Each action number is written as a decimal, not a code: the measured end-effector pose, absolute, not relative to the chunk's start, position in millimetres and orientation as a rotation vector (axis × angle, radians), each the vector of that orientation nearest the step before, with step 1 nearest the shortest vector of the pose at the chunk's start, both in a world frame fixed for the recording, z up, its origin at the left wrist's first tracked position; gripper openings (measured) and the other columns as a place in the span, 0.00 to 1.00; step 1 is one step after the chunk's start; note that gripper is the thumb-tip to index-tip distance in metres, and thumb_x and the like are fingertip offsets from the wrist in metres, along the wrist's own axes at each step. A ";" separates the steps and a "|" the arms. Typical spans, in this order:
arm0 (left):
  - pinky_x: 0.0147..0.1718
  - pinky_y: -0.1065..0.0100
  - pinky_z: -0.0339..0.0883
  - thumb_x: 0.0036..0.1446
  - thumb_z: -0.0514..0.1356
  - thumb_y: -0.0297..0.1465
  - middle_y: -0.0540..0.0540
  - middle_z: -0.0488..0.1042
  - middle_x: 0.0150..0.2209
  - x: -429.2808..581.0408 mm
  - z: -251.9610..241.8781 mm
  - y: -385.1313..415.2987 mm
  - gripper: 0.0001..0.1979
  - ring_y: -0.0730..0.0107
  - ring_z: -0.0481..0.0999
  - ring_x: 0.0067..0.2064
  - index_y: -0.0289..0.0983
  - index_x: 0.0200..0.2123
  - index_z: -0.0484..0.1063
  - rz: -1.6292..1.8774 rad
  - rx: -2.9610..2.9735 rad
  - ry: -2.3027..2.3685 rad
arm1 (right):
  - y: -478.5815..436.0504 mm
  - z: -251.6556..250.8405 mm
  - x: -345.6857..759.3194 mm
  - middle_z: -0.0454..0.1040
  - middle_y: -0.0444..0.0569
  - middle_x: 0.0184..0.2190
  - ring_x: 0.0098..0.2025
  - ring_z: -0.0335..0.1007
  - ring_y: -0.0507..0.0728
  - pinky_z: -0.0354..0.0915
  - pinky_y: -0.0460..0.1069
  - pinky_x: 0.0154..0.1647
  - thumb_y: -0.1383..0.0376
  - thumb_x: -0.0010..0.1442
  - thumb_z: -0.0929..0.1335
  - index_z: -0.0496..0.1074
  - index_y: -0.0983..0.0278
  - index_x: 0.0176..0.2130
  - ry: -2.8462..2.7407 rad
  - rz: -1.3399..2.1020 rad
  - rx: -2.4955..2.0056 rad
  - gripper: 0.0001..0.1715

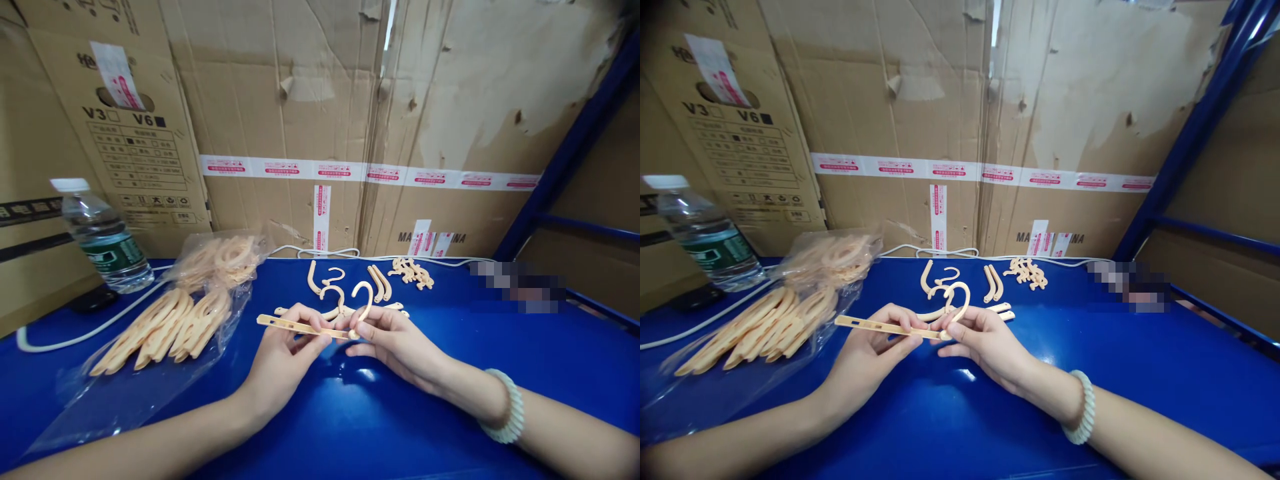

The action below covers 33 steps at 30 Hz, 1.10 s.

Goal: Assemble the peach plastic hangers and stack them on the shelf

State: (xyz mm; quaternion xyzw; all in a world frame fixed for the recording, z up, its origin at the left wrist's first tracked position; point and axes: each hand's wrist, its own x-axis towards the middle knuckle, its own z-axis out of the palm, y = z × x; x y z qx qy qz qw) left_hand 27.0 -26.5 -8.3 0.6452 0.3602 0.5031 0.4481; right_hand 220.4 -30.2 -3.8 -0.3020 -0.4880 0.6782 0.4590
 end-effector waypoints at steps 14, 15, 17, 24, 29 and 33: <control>0.38 0.66 0.70 0.55 0.61 0.28 0.49 0.73 0.33 27.0 -9.6 -32.9 0.08 0.65 0.76 0.38 0.41 0.25 0.66 1.216 1.767 0.798 | -30.3 -10.1 219.6 0.77 0.46 0.22 0.25 0.74 0.52 0.70 0.46 0.29 0.57 0.50 0.76 0.73 0.66 0.29 -1.428 1.406 -0.834 0.15; 0.37 0.67 0.71 0.54 0.62 0.29 0.50 0.72 0.32 28.3 -10.2 -33.5 0.08 0.66 0.76 0.38 0.40 0.26 0.66 1.207 1.731 0.786 | -30.8 -10.4 219.1 0.76 0.46 0.21 0.24 0.73 0.52 0.70 0.47 0.28 0.56 0.50 0.76 0.73 0.65 0.29 -1.441 1.384 -0.849 0.16; 0.35 0.68 0.72 0.53 0.63 0.30 0.51 0.70 0.31 30.9 -11.1 -34.9 0.08 0.67 0.76 0.35 0.40 0.26 0.66 1.196 1.670 0.786 | -31.6 -11.0 218.1 0.76 0.46 0.20 0.22 0.73 0.52 0.69 0.47 0.27 0.55 0.49 0.75 0.72 0.65 0.29 -1.447 1.343 -0.877 0.17; 0.36 0.67 0.74 0.48 0.66 0.30 0.51 0.73 0.31 32.5 -10.7 -31.8 0.07 0.67 0.78 0.35 0.40 0.30 0.69 1.240 1.521 0.880 | -33.3 -8.6 216.5 0.75 0.47 0.24 0.24 0.69 0.51 0.65 0.44 0.20 0.56 0.48 0.76 0.73 0.64 0.27 -1.477 1.214 -0.904 0.15; 0.43 0.65 0.73 0.49 0.66 0.29 0.47 0.78 0.38 36.1 -9.5 -30.8 0.11 0.62 0.78 0.43 0.38 0.37 0.71 1.208 1.433 0.814 | -34.1 -8.8 211.4 0.71 0.44 0.25 0.22 0.64 0.49 0.62 0.41 0.15 0.57 0.46 0.77 0.74 0.65 0.25 -1.473 1.245 -0.878 0.15; 0.38 0.65 0.73 0.47 0.67 0.30 0.48 0.79 0.32 39.1 -10.0 -32.9 0.09 0.63 0.80 0.36 0.37 0.31 0.71 1.102 1.421 0.817 | -34.9 -9.2 208.0 0.71 0.44 0.22 0.20 0.65 0.49 0.67 0.44 0.19 0.55 0.45 0.77 0.75 0.67 0.29 -1.482 1.337 -0.873 0.19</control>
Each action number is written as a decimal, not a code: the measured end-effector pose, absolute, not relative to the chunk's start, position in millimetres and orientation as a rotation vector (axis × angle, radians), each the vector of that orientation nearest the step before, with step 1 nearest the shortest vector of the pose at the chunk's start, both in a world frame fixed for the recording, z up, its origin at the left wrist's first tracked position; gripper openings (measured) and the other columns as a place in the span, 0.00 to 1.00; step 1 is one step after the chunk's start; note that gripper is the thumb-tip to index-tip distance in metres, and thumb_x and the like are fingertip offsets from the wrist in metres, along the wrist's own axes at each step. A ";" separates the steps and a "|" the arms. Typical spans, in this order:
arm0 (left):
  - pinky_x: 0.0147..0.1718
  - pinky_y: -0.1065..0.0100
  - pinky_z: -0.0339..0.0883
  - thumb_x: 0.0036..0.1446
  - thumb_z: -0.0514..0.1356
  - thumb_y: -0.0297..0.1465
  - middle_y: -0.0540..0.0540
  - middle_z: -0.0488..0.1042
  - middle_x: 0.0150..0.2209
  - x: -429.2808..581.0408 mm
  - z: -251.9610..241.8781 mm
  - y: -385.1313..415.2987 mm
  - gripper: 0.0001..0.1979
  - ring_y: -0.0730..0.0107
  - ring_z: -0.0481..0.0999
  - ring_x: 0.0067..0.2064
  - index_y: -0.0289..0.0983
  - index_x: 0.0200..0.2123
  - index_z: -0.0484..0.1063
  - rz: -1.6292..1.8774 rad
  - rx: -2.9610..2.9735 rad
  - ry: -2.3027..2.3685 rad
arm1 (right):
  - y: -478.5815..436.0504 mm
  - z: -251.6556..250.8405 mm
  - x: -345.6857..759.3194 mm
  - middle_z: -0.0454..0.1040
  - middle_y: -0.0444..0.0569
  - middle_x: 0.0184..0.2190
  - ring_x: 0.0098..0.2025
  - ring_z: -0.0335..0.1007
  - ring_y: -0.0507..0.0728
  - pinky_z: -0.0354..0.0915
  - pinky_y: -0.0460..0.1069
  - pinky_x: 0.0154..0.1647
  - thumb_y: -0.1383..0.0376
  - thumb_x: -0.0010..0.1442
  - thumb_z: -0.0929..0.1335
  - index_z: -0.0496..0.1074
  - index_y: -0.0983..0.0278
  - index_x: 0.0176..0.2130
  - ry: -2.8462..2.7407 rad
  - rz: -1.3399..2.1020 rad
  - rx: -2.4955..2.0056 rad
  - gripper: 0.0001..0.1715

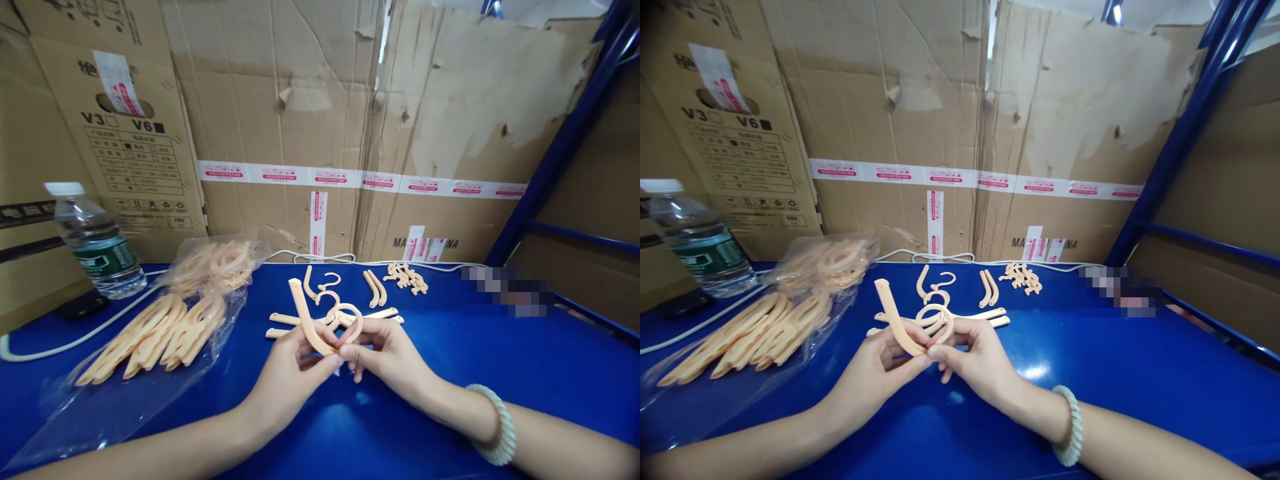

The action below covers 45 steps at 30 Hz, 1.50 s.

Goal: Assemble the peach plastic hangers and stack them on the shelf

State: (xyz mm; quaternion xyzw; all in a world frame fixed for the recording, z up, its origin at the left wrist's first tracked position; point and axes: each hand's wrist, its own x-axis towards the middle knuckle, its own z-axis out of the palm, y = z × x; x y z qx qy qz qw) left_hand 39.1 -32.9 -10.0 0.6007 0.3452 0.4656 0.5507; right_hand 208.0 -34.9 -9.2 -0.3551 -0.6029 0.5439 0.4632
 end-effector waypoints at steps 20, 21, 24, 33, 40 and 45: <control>0.39 0.69 0.67 0.44 0.71 0.33 0.48 0.80 0.30 32.4 -12.6 -22.6 0.13 0.67 0.78 0.37 0.37 0.31 0.72 1.074 1.245 0.928 | 50.2 10.6 294.0 0.70 0.50 0.35 0.38 0.68 0.56 0.67 0.52 0.41 0.73 0.57 0.67 0.78 0.63 0.34 -2.276 0.052 -1.149 0.09; 0.40 0.69 0.67 0.44 0.71 0.33 0.48 0.80 0.30 32.3 -12.3 -22.8 0.12 0.67 0.78 0.37 0.37 0.31 0.72 1.073 1.242 0.919 | 47.4 12.4 293.6 0.69 0.50 0.35 0.36 0.68 0.55 0.67 0.51 0.39 0.70 0.60 0.66 0.77 0.63 0.36 -2.189 0.077 -1.142 0.09; 0.40 0.70 0.67 0.45 0.71 0.32 0.49 0.80 0.30 32.1 -12.2 -23.3 0.12 0.68 0.78 0.38 0.37 0.31 0.72 1.075 1.223 0.894 | 33.3 18.1 289.1 0.69 0.45 0.30 0.29 0.66 0.53 0.65 0.49 0.31 0.60 0.62 0.66 0.74 0.62 0.39 -1.879 0.336 -1.068 0.09; 0.39 0.72 0.66 0.45 0.71 0.30 0.52 0.79 0.29 31.6 -12.6 -24.3 0.12 0.72 0.77 0.36 0.37 0.31 0.72 1.086 1.158 0.837 | -14.9 14.9 246.5 0.74 0.44 0.25 0.27 0.72 0.53 0.64 0.45 0.24 0.56 0.63 0.67 0.67 0.60 0.41 -1.465 1.218 -0.777 0.11; 0.41 0.71 0.66 0.46 0.71 0.30 0.51 0.79 0.30 31.0 -14.0 -24.8 0.11 0.70 0.77 0.37 0.37 0.31 0.72 1.083 1.165 0.828 | -20.4 5.7 236.8 0.74 0.44 0.29 0.26 0.67 0.46 0.64 0.40 0.24 0.62 0.55 0.74 0.70 0.63 0.36 -1.029 1.477 -0.747 0.11; 0.41 0.70 0.66 0.45 0.70 0.29 0.52 0.79 0.31 31.6 -13.0 -24.4 0.10 0.70 0.77 0.37 0.38 0.31 0.72 1.104 1.179 0.831 | -24.3 2.2 231.7 0.74 0.41 0.30 0.30 0.72 0.49 0.68 0.42 0.29 0.66 0.48 0.77 0.67 0.56 0.45 -0.825 1.568 -0.770 0.27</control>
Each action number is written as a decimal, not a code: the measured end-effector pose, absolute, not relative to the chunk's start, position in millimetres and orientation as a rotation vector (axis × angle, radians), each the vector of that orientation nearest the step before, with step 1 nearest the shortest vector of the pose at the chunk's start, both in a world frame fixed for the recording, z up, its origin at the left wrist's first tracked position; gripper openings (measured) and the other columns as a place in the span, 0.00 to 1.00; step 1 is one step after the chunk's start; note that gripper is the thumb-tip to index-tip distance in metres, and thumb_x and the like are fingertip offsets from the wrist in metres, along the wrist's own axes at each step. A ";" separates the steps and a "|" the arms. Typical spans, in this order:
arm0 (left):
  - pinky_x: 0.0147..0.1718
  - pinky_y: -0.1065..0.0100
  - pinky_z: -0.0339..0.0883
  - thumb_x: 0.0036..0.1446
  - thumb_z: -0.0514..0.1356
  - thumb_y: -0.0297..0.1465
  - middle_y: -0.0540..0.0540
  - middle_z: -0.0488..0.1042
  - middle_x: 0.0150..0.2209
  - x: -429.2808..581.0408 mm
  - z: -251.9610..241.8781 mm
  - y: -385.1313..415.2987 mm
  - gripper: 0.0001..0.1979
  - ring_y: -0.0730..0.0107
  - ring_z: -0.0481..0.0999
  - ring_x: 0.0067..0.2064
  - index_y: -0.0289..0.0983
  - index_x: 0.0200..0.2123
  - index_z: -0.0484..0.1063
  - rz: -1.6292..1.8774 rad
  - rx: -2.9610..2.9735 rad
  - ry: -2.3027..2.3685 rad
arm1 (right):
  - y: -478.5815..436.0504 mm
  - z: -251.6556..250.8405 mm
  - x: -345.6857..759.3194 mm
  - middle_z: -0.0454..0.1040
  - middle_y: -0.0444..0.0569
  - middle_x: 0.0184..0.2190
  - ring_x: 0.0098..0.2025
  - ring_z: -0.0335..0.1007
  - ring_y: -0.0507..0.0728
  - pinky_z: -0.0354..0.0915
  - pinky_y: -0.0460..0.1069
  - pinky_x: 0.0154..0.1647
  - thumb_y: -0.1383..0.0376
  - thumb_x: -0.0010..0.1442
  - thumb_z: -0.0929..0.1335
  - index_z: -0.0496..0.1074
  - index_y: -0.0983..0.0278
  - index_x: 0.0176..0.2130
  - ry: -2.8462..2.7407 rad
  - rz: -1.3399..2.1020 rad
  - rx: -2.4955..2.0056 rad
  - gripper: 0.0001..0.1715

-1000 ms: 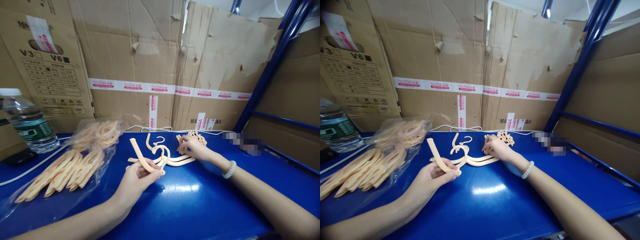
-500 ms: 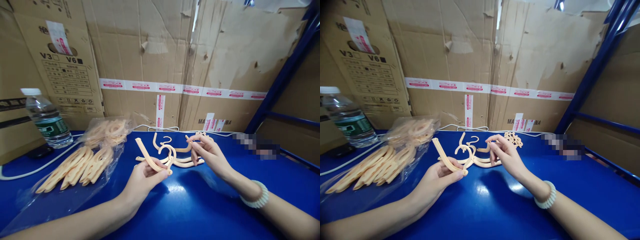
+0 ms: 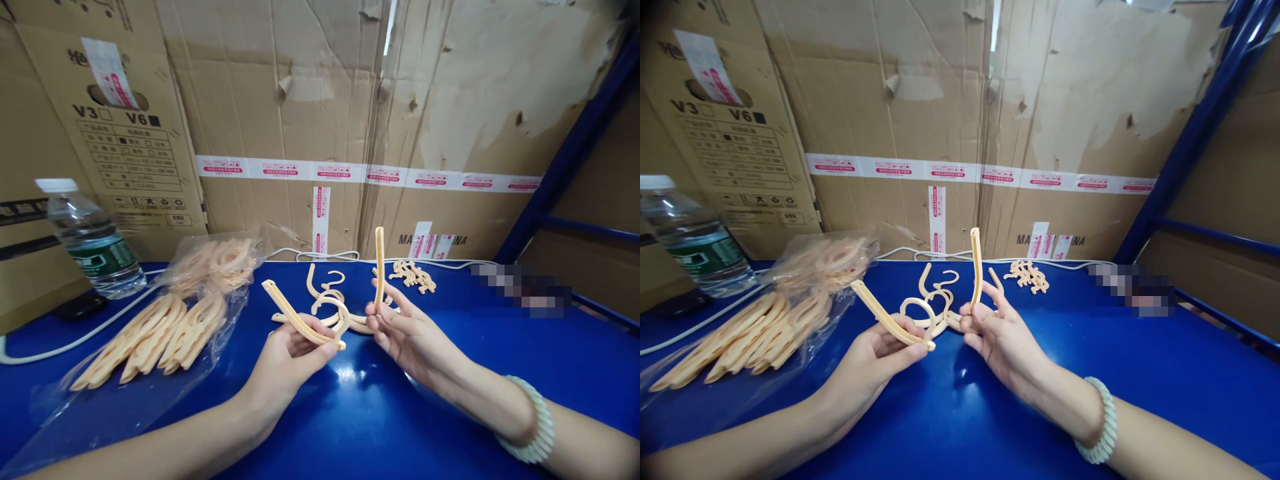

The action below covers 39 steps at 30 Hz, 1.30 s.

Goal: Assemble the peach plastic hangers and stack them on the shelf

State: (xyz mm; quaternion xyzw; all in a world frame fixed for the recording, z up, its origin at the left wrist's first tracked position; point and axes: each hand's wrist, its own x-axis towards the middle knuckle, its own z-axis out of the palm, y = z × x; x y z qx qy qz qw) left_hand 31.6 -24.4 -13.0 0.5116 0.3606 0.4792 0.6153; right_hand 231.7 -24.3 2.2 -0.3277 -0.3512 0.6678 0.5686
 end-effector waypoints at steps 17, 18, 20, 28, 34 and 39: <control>0.39 0.66 0.70 0.44 0.66 0.28 0.50 0.77 0.29 36.4 3.5 -32.3 0.07 0.63 0.78 0.37 0.39 0.26 0.69 1.033 1.395 0.876 | -33.4 -4.5 219.0 0.78 0.44 0.27 0.27 0.73 0.51 0.71 0.46 0.33 0.65 0.45 0.78 0.74 0.64 0.34 -1.368 1.430 -0.811 0.16; 0.39 0.66 0.70 0.44 0.66 0.28 0.50 0.77 0.29 36.8 3.9 -32.4 0.07 0.63 0.78 0.36 0.39 0.26 0.69 1.030 1.403 0.869 | -33.7 -3.7 219.2 0.78 0.44 0.27 0.27 0.73 0.51 0.71 0.46 0.33 0.65 0.45 0.78 0.74 0.64 0.33 -1.378 1.425 -0.813 0.15; 0.39 0.65 0.70 0.44 0.66 0.28 0.49 0.78 0.29 37.2 3.2 -32.1 0.07 0.62 0.78 0.37 0.39 0.26 0.69 1.032 1.395 0.854 | -34.5 -2.5 219.6 0.78 0.44 0.26 0.27 0.74 0.51 0.72 0.47 0.34 0.65 0.44 0.78 0.74 0.64 0.32 -1.391 1.418 -0.820 0.15; 0.37 0.65 0.72 0.44 0.67 0.29 0.49 0.80 0.30 34.8 -6.6 -33.3 0.09 0.63 0.80 0.36 0.40 0.28 0.68 1.078 1.376 0.811 | -38.5 -4.0 217.0 0.76 0.42 0.22 0.26 0.74 0.53 0.72 0.47 0.33 0.64 0.41 0.79 0.75 0.63 0.27 -1.390 1.420 -0.838 0.14; 0.37 0.66 0.72 0.43 0.69 0.29 0.50 0.80 0.29 32.8 -7.2 -31.5 0.11 0.64 0.80 0.35 0.39 0.27 0.68 1.120 1.330 0.857 | -42.3 -7.2 213.1 0.77 0.43 0.27 0.28 0.74 0.52 0.72 0.45 0.31 0.65 0.43 0.79 0.75 0.63 0.30 -1.397 1.347 -0.837 0.13; 0.39 0.66 0.71 0.43 0.70 0.30 0.48 0.82 0.30 31.8 -5.9 -30.4 0.12 0.63 0.81 0.36 0.38 0.26 0.69 1.140 1.294 0.874 | -41.5 -8.5 207.8 0.75 0.43 0.25 0.25 0.72 0.50 0.71 0.45 0.28 0.63 0.44 0.78 0.70 0.63 0.27 -1.412 1.311 -0.864 0.16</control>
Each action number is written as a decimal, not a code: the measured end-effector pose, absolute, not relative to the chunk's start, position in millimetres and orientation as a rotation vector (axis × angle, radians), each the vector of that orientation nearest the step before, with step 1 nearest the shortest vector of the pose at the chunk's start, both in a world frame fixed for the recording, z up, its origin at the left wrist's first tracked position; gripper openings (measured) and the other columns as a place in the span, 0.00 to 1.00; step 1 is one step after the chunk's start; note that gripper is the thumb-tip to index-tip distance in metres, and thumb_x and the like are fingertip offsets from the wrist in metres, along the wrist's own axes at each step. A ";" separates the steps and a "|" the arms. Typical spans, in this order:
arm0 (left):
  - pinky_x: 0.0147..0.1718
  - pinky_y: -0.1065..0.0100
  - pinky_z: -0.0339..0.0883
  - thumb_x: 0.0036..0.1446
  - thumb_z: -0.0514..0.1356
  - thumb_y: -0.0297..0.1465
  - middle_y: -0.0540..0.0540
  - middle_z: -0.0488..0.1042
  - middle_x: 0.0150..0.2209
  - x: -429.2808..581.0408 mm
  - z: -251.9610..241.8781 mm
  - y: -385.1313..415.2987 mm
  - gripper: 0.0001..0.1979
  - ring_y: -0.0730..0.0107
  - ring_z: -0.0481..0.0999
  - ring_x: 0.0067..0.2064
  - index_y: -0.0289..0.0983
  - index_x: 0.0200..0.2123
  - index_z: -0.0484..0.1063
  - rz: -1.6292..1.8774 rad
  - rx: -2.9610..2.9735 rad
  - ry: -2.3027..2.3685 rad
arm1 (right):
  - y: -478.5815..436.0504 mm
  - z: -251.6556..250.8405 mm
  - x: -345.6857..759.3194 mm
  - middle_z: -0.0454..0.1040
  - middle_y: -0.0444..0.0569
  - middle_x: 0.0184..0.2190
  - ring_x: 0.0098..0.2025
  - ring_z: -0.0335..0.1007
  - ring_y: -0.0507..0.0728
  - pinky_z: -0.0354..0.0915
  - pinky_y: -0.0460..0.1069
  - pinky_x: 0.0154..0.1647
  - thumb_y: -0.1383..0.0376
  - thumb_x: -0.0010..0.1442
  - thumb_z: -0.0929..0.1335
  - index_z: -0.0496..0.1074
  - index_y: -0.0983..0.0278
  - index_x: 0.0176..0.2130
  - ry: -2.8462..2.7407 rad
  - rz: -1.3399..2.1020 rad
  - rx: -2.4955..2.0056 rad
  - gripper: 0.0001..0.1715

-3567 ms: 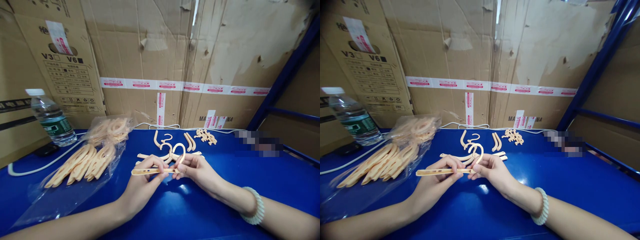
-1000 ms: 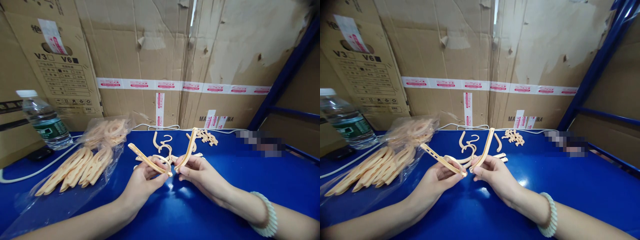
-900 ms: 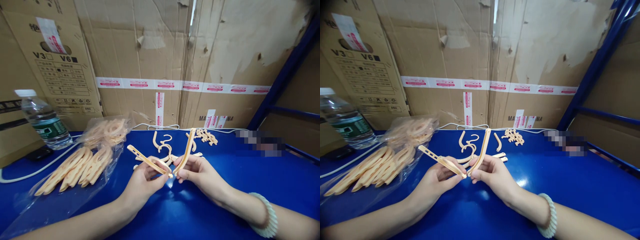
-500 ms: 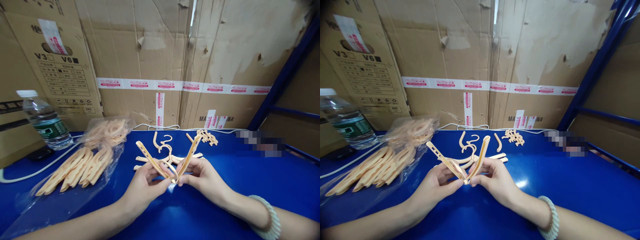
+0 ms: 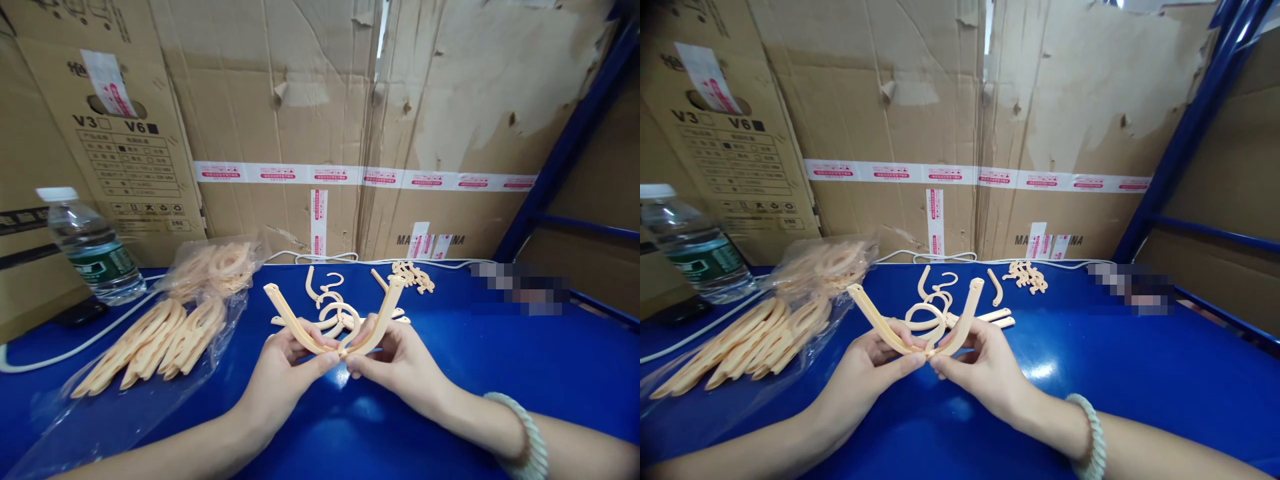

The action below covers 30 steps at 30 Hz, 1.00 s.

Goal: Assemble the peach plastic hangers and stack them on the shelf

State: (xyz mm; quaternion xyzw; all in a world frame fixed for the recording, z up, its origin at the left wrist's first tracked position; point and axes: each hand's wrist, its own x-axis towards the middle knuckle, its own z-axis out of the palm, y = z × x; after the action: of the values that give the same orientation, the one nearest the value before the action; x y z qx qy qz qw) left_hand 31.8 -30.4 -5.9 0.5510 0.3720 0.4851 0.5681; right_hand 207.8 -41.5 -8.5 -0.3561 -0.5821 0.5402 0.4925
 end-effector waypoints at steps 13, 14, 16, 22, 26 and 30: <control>0.39 0.70 0.72 0.41 0.72 0.33 0.47 0.81 0.31 10.5 18.1 -11.1 0.16 0.66 0.80 0.39 0.36 0.31 0.70 1.307 1.060 0.966 | -2.0 40.3 285.7 0.77 0.48 0.31 0.34 0.73 0.55 0.68 0.49 0.35 0.64 0.54 0.73 0.77 0.63 0.32 -2.127 0.613 -0.842 0.04; 0.39 0.69 0.72 0.41 0.72 0.33 0.48 0.80 0.31 8.6 20.4 -8.8 0.16 0.65 0.80 0.39 0.35 0.30 0.70 1.344 1.030 0.974 | -1.1 42.0 288.6 0.77 0.48 0.32 0.35 0.73 0.55 0.67 0.50 0.37 0.65 0.55 0.72 0.77 0.62 0.32 -2.205 0.512 -0.862 0.03; 0.39 0.68 0.73 0.40 0.72 0.33 0.49 0.79 0.30 4.5 23.7 -3.6 0.16 0.65 0.80 0.36 0.36 0.29 0.69 1.441 0.992 1.007 | 0.4 42.9 292.9 0.76 0.47 0.32 0.36 0.71 0.55 0.66 0.51 0.41 0.68 0.54 0.71 0.76 0.62 0.31 -2.341 0.335 -0.912 0.01; 0.29 0.70 0.69 0.47 0.67 0.34 0.52 0.76 0.25 -1.0 19.1 2.3 0.11 0.69 0.76 0.27 0.39 0.29 0.67 1.531 1.307 1.265 | 3.2 35.4 298.9 0.74 0.44 0.29 0.34 0.69 0.54 0.64 0.48 0.36 0.71 0.51 0.72 0.75 0.62 0.30 -2.530 0.369 -1.075 0.04; 0.41 0.63 0.68 0.53 0.61 0.28 0.47 0.78 0.34 3.0 8.6 -9.3 0.01 0.60 0.77 0.40 0.41 0.31 0.71 1.256 2.097 1.228 | 3.1 32.1 297.5 0.71 0.43 0.27 0.28 0.66 0.51 0.61 0.45 0.29 0.72 0.51 0.71 0.75 0.63 0.30 -2.568 0.471 -1.171 0.04; 0.49 0.55 0.65 0.58 0.56 0.24 0.46 0.79 0.41 7.7 -3.0 -22.5 0.09 0.55 0.75 0.45 0.41 0.38 0.74 0.933 2.860 0.914 | 3.6 31.1 295.9 0.70 0.42 0.27 0.27 0.64 0.50 0.59 0.44 0.27 0.72 0.50 0.72 0.75 0.64 0.30 -2.585 0.506 -1.235 0.04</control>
State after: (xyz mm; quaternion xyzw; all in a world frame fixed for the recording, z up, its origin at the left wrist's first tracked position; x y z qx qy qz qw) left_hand 7.7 -22.5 -3.0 0.9096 0.2908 0.2968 -0.0014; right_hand 295.9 3.6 31.1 -0.4217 -0.8825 0.1727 0.1160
